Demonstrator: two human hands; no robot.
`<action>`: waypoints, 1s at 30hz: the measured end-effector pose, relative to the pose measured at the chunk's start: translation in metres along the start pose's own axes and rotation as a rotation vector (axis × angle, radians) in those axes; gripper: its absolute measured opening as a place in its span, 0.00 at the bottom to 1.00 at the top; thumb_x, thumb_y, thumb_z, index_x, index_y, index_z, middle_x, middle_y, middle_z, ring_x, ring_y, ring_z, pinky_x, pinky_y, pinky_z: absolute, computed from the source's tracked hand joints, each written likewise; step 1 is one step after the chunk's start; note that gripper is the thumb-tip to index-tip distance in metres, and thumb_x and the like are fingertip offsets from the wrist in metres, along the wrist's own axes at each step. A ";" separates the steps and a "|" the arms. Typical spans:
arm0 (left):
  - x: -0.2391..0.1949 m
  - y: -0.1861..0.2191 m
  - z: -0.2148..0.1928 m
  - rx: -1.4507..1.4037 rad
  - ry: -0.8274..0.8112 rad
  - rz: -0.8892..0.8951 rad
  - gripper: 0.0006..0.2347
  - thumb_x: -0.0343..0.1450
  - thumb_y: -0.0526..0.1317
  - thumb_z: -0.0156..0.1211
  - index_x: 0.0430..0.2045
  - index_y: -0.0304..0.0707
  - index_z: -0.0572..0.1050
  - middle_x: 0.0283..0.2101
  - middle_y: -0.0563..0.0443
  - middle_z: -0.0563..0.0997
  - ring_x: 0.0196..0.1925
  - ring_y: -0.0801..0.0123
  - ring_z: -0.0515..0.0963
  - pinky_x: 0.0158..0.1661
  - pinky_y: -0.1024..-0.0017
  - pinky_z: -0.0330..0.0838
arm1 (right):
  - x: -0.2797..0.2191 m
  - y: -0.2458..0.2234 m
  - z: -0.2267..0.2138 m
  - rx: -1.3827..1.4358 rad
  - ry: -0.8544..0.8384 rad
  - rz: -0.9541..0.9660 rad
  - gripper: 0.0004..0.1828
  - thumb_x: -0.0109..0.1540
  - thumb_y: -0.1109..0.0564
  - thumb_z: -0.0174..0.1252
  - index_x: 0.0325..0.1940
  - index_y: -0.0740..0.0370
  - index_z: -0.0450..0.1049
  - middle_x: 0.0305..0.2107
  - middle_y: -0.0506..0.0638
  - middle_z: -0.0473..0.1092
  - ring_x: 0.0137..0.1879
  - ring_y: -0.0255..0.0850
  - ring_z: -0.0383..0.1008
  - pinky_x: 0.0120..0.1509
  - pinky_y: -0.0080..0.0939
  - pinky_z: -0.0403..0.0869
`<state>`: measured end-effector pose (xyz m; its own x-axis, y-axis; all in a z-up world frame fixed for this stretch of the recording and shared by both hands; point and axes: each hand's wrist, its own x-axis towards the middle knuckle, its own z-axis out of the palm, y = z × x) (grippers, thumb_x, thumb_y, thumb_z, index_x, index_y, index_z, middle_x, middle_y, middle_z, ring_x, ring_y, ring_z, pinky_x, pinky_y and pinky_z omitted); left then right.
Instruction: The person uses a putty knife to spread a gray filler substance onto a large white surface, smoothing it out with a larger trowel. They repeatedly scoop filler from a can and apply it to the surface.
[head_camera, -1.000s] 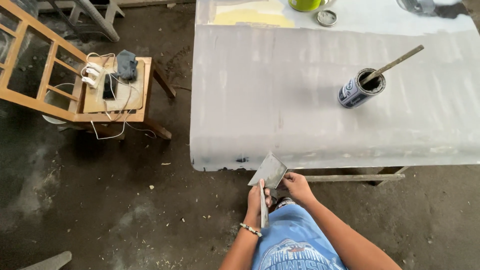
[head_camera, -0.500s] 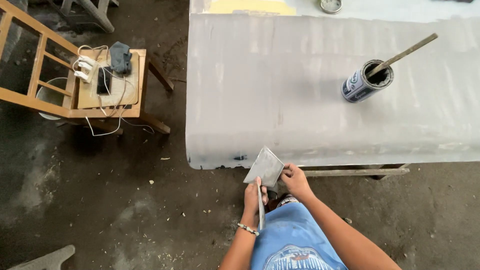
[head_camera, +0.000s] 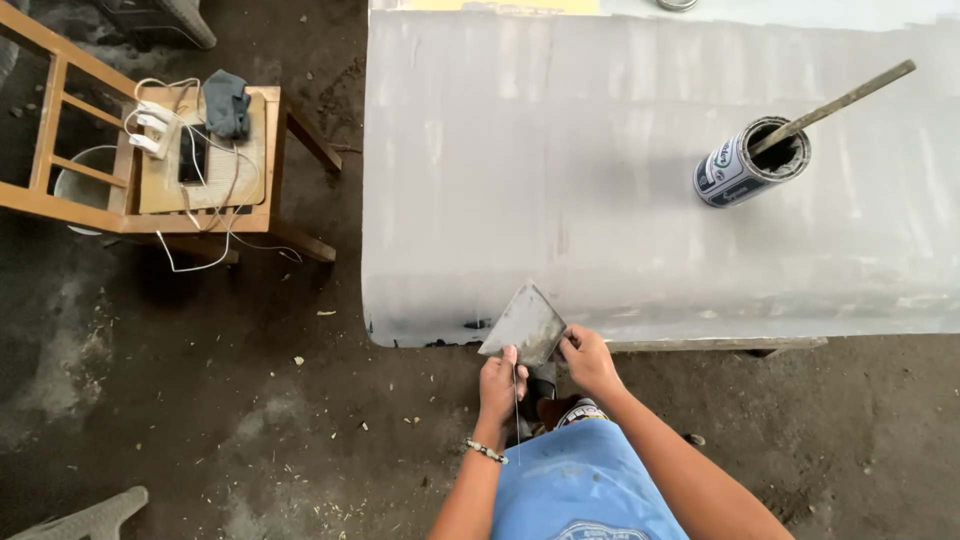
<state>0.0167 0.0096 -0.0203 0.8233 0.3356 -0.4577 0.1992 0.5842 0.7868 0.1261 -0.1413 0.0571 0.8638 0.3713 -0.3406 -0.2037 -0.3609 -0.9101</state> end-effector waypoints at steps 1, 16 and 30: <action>0.001 0.004 0.001 0.004 0.000 -0.001 0.22 0.78 0.53 0.54 0.17 0.36 0.70 0.15 0.52 0.74 0.11 0.77 0.66 0.15 0.76 0.59 | 0.003 0.000 0.000 0.004 0.000 0.001 0.11 0.66 0.58 0.54 0.39 0.71 0.78 0.27 0.52 0.79 0.33 0.35 0.78 0.41 0.37 0.76; -0.011 0.020 -0.008 0.131 0.149 -0.048 0.19 0.75 0.53 0.55 0.22 0.37 0.69 0.18 0.53 0.76 0.14 0.77 0.69 0.17 0.77 0.63 | 0.027 -0.007 -0.019 -0.854 0.281 -0.510 0.31 0.66 0.44 0.52 0.69 0.62 0.65 0.66 0.58 0.61 0.75 0.52 0.56 0.78 0.61 0.53; -0.007 0.031 -0.011 0.122 0.080 0.014 0.23 0.77 0.53 0.53 0.14 0.36 0.73 0.11 0.55 0.70 0.11 0.78 0.65 0.15 0.78 0.57 | 0.029 -0.055 -0.004 -1.396 -0.393 -0.293 0.40 0.67 0.37 0.50 0.77 0.57 0.49 0.74 0.49 0.50 0.86 0.45 0.33 0.85 0.65 0.34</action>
<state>0.0111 0.0331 0.0032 0.7825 0.4037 -0.4740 0.2551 0.4865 0.8356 0.1647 -0.1144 0.0979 0.5714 0.6945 -0.4372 0.7461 -0.6615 -0.0757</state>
